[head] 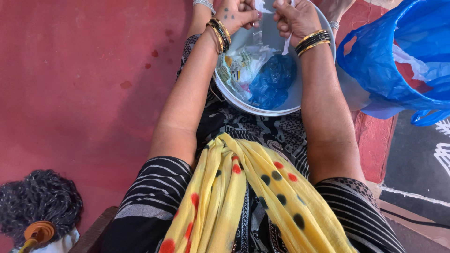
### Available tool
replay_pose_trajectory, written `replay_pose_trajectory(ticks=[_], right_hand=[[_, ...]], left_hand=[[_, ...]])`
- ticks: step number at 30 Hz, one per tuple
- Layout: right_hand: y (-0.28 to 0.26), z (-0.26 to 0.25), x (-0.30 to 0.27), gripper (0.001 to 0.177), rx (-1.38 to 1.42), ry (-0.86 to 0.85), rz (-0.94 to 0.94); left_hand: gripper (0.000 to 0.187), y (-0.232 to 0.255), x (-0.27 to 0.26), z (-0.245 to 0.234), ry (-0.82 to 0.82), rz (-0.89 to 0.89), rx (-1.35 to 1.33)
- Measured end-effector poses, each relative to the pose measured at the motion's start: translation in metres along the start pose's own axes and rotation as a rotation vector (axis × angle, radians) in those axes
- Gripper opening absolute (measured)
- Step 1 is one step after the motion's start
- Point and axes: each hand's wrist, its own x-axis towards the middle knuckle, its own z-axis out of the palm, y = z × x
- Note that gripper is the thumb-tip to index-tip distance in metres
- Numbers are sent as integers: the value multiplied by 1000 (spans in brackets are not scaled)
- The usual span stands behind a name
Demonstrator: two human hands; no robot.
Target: The person sits on the floor and sorts various items from a white bowl into a blue plastic bag. They handle small packets, papers, and plastic bags one by one, transferring them from the bowl to the bag.
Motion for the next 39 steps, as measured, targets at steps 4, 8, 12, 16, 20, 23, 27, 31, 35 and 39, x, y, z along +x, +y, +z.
replay_pose_trajectory(ticks=[4,8,12,16,20,23,27,31,35,39], right_hand=[[-4,13,-5,14,-91,-39,-90],[0,16,-4,15,-107,-45,-150],[5,9,4,12,17,104,-265],[14,-11,12,9,134,204,-304],[27,-41,27,7,232,348,-395],[26,-63,27,7,216,520,-437],[24,-72,27,9,259,632,-440],[20,-69,25,9,260,658,-452],[14,-74,17,10,282,671,-478],[19,-85,20,13,303,666,-488]], left_hand=[[17,6,-3,1,-136,-80,140],[20,7,-2,5,-246,-128,163],[24,18,-4,11,-186,-275,86],[28,20,-8,10,-380,-200,16],[30,19,-11,12,-495,-178,-33],[29,28,-11,10,-517,-238,-10],[26,38,-15,12,-433,-244,81],[27,49,-18,16,-408,-278,94],[29,57,-22,20,-387,-275,101],[31,57,-23,21,-367,-280,115]])
